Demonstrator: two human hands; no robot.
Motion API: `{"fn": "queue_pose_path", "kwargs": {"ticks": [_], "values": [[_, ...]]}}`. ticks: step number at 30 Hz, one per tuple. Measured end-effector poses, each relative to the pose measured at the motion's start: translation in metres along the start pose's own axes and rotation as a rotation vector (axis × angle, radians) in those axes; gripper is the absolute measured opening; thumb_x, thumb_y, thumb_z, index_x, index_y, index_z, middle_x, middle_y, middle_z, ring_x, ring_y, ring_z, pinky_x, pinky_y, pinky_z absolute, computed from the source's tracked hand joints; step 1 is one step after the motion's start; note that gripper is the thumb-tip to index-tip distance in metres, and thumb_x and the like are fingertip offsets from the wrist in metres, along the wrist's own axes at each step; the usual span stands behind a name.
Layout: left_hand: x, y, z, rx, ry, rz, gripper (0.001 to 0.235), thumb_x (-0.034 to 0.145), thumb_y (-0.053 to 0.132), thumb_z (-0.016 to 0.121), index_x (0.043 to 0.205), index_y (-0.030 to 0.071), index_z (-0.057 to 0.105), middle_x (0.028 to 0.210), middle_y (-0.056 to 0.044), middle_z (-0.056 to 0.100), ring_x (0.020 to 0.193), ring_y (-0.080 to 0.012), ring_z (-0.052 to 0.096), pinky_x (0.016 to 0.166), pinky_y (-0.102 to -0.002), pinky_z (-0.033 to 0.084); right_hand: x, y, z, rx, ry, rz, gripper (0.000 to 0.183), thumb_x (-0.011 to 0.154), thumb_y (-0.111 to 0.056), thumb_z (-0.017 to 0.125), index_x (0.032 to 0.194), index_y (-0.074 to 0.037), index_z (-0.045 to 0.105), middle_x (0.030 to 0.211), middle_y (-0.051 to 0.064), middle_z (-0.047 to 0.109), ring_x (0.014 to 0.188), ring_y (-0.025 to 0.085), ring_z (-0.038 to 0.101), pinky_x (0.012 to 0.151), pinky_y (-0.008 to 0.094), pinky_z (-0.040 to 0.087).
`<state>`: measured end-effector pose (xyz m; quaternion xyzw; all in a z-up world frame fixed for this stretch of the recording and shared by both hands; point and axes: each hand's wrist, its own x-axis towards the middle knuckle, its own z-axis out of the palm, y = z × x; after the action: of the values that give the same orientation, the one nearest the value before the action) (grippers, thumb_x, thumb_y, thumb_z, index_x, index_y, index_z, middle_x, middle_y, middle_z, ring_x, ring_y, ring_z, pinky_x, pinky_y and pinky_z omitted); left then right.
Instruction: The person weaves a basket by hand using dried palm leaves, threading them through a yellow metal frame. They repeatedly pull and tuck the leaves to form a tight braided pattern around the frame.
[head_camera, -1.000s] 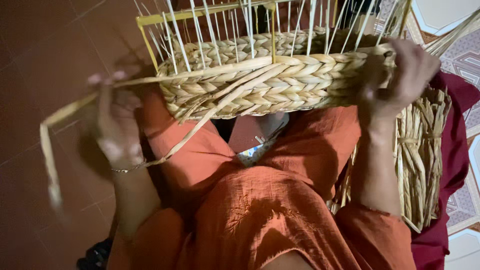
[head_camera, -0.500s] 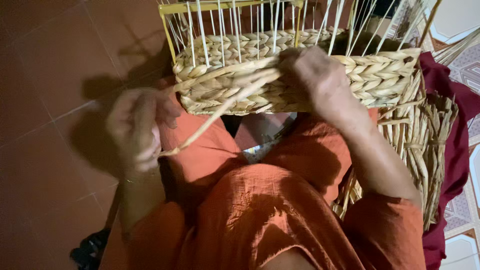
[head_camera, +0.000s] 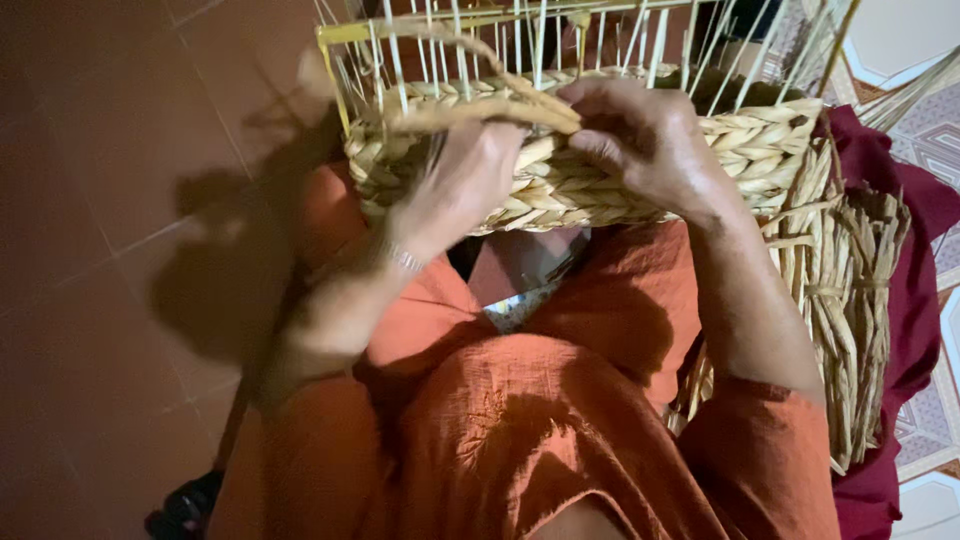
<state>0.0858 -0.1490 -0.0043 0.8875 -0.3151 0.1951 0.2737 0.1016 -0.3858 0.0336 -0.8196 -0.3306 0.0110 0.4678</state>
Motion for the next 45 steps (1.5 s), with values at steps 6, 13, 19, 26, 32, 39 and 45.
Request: {"fn": "queue_pose_path", "kwargs": {"ticks": [6,13,19,26,32,39,45], "values": [[0.021,-0.016,0.018,-0.378,-0.139,-0.33,0.012,0.099,0.003,0.062,0.098,0.0,0.074,0.087,-0.014,0.076,0.062,-0.0122,0.069,0.051,-0.025,0.056,0.004,0.004,0.007,-0.118,0.029,0.145,0.01,0.105,-0.01,0.071,0.109,-0.001,0.072,0.089,0.013,0.074,0.076,0.019,0.073,0.062,0.029,0.063],[-0.018,0.003,0.011,-0.763,0.079,-0.469,0.014,0.105,0.011,0.062,0.103,0.0,0.07,0.093,-0.012,0.077,0.075,-0.0159,0.077,0.06,-0.027,0.067,0.002,0.011,0.015,-0.13,0.215,-0.119,0.009,0.102,-0.009,0.077,0.106,-0.001,0.074,0.1,0.015,0.07,0.087,0.021,0.067,0.069,0.028,0.061],[-0.033,0.029,0.007,-0.271,0.163,0.016,0.016,0.107,0.012,0.072,0.117,0.0,0.069,0.109,-0.014,0.073,0.099,-0.0213,0.072,0.085,-0.031,0.066,0.013,0.006,0.026,-0.127,0.153,-0.058,0.011,0.105,-0.001,0.075,0.094,-0.003,0.077,0.088,0.01,0.074,0.078,0.015,0.075,0.064,0.025,0.061],[-0.028,0.002,-0.059,0.39,0.088,-0.015,0.037,0.081,0.028,0.083,0.109,0.008,0.07,0.127,-0.014,0.059,0.118,-0.0297,0.052,0.098,-0.051,0.039,0.005,0.007,0.02,-0.195,0.1,-0.173,0.005,0.102,-0.001,0.075,0.098,0.001,0.075,0.087,0.013,0.073,0.076,0.019,0.073,0.06,0.026,0.064],[-0.057,0.006,-0.053,0.214,-0.198,-0.183,0.016,0.107,0.01,0.075,0.12,0.004,0.067,0.106,-0.01,0.057,0.1,-0.0242,0.059,0.082,-0.036,0.051,0.007,0.02,0.045,-0.27,0.262,-0.023,0.021,0.103,0.002,0.073,0.083,0.0,0.068,0.069,0.011,0.066,0.054,0.016,0.062,0.043,0.027,0.052],[-0.061,0.017,-0.066,0.116,-0.117,-0.13,0.068,0.089,0.047,0.077,0.131,-0.005,0.064,0.123,-0.021,0.051,0.112,-0.0346,0.051,0.095,-0.055,0.046,0.014,-0.002,0.054,-0.5,0.419,-0.211,0.025,0.088,0.003,0.075,0.11,0.013,0.067,0.09,0.02,0.068,0.068,0.021,0.066,0.045,0.023,0.055],[-0.062,0.04,-0.097,0.312,-0.204,-0.058,0.022,0.096,0.026,0.078,0.103,0.007,0.068,0.156,-0.013,0.044,0.147,-0.0322,0.041,0.126,-0.073,0.011,0.028,-0.017,0.049,-0.284,0.159,-0.206,0.018,0.101,0.003,0.074,0.119,0.006,0.071,0.085,0.015,0.07,0.069,0.017,0.066,0.051,0.022,0.059]]}}
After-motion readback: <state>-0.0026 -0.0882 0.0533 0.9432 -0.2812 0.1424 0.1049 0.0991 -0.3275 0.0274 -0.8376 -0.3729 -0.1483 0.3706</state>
